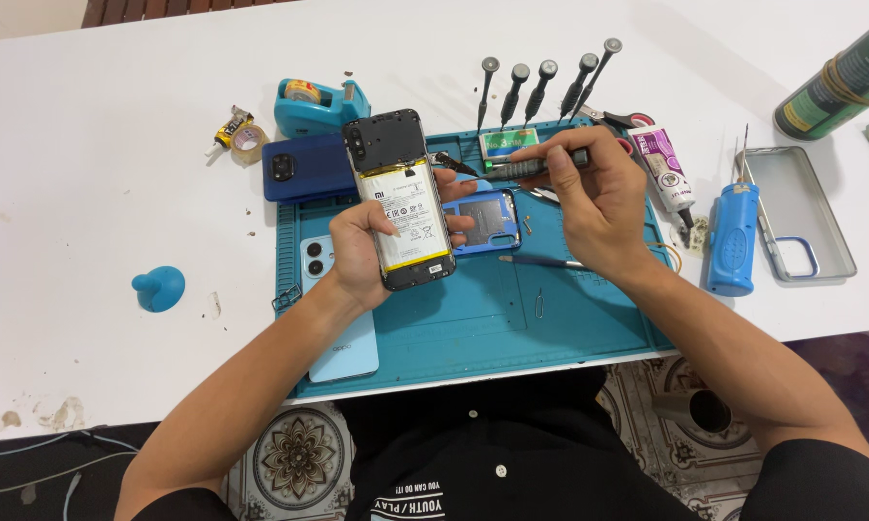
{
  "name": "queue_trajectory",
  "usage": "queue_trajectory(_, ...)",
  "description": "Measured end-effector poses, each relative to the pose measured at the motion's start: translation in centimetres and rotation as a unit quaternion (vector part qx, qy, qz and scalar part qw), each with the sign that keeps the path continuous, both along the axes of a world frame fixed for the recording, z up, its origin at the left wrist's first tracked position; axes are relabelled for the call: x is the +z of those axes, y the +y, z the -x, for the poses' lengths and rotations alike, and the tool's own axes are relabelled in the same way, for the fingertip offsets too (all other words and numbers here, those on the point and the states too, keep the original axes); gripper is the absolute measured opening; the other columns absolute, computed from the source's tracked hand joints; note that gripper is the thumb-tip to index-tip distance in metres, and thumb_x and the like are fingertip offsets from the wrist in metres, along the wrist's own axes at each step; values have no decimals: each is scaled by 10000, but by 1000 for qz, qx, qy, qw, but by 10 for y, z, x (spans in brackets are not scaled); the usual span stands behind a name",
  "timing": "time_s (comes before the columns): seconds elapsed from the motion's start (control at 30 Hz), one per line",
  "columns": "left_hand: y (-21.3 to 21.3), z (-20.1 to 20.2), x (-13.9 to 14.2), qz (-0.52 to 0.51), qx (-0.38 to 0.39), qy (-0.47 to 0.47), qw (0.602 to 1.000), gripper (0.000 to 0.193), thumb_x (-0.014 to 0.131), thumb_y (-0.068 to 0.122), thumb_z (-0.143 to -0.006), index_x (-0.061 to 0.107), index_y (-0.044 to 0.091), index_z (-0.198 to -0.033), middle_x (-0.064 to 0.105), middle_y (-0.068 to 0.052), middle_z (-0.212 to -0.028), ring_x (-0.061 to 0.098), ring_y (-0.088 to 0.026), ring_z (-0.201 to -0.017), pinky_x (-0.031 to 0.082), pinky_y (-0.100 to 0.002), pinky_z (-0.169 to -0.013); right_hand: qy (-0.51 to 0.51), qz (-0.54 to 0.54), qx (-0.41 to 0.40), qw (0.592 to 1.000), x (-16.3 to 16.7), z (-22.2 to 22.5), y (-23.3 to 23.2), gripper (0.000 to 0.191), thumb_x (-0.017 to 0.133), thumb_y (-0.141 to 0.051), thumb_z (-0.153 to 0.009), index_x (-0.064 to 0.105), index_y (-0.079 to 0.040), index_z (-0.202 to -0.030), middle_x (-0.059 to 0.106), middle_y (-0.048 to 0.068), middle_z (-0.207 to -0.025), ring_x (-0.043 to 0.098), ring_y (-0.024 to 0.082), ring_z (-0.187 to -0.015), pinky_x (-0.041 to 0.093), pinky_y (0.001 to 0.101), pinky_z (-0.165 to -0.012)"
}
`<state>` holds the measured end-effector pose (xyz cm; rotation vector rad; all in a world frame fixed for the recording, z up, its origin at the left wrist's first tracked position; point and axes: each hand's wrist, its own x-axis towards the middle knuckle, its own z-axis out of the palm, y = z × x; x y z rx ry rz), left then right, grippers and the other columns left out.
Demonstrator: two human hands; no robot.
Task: The person reassembles a smartphone by aligning the battery and internal components, then fitting the blue back cover onto the chassis. They press along the edges to secure the cover and inspect the assembled device.
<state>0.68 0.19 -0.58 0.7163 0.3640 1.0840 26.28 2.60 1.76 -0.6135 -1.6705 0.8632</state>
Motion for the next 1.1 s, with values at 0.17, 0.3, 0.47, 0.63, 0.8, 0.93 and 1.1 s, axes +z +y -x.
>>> queue_trajectory(0.17, -2, -1, 2, 1, -2, 19, 1000, 850, 453, 216, -669, 444, -136, -1443, 523, -316, -1476, 669, -414, -1128, 565, -505, -1015, -8, -1, -2, 1000, 0, 0, 0, 128, 471, -91, -1159, 529, 21, -1181, 695, 164, -1149, 715, 202, -1126, 649, 354, -954)
queue_trajectory(0.3, -2, -2, 4, 0, 7, 37, 999, 860, 444, 221, -672, 432, -142, -1452, 526, -308, -1472, 668, -413, -1127, 565, -506, -1013, -9, 0, 1, 1000, 0, 0, 0, 126, 471, -91, -1160, 532, 18, -1178, 686, 160, -1145, 714, 207, -1147, 648, 354, -949)
queue_trajectory(0.47, -1, -3, 4, 3, 4, 44, 999, 860, 440, 221, -669, 429, -139, -1450, 532, -306, -1444, 670, -412, -1115, 569, -511, -1012, -11, 3, 1, 1000, 0, 0, -1, 126, 472, -94, -1157, 532, 15, -1174, 694, 158, -1142, 714, 204, -1133, 646, 351, -948)
queue_trajectory(0.63, -1, -3, 5, 6, 6, 54, 998, 861, 439, 217, -663, 430, -130, -1451, 536, -296, -1433, 667, -399, -1115, 569, -505, -1015, -14, 3, -9, 1000, 1, 0, 0, 128, 476, -94, -1154, 538, 17, -1170, 701, 159, -1137, 716, 197, -1102, 646, 344, -937)
queue_trajectory(0.8, -1, -3, 6, 1, 11, 56, 998, 858, 435, 218, -667, 430, -127, -1453, 534, -291, -1440, 667, -394, -1117, 566, -500, -1018, -17, -17, -15, 1000, 4, -3, 1, 133, 478, -94, -1157, 536, 23, -1179, 692, 160, -1142, 721, 196, -1115, 650, 339, -933)
queue_trajectory(0.93, -2, -4, 7, -1, 11, 66, 998, 853, 432, 225, -671, 434, -122, -1451, 537, -291, -1436, 669, -392, -1116, 569, -501, -1014, -19, -8, -1, 1000, 2, -2, 0, 134, 479, -91, -1155, 534, 28, -1180, 700, 164, -1151, 713, 191, -1106, 644, 347, -944)
queue_trajectory(1.1, -2, -4, 8, 6, 12, 67, 998, 851, 436, 228, -671, 432, -119, -1448, 533, -282, -1441, 667, -393, -1123, 566, -503, -1018, -14, 9, 16, 1000, 0, 0, 0, 134, 484, -89, -1147, 536, 30, -1179, 703, 170, -1167, 709, 194, -1102, 644, 362, -964)
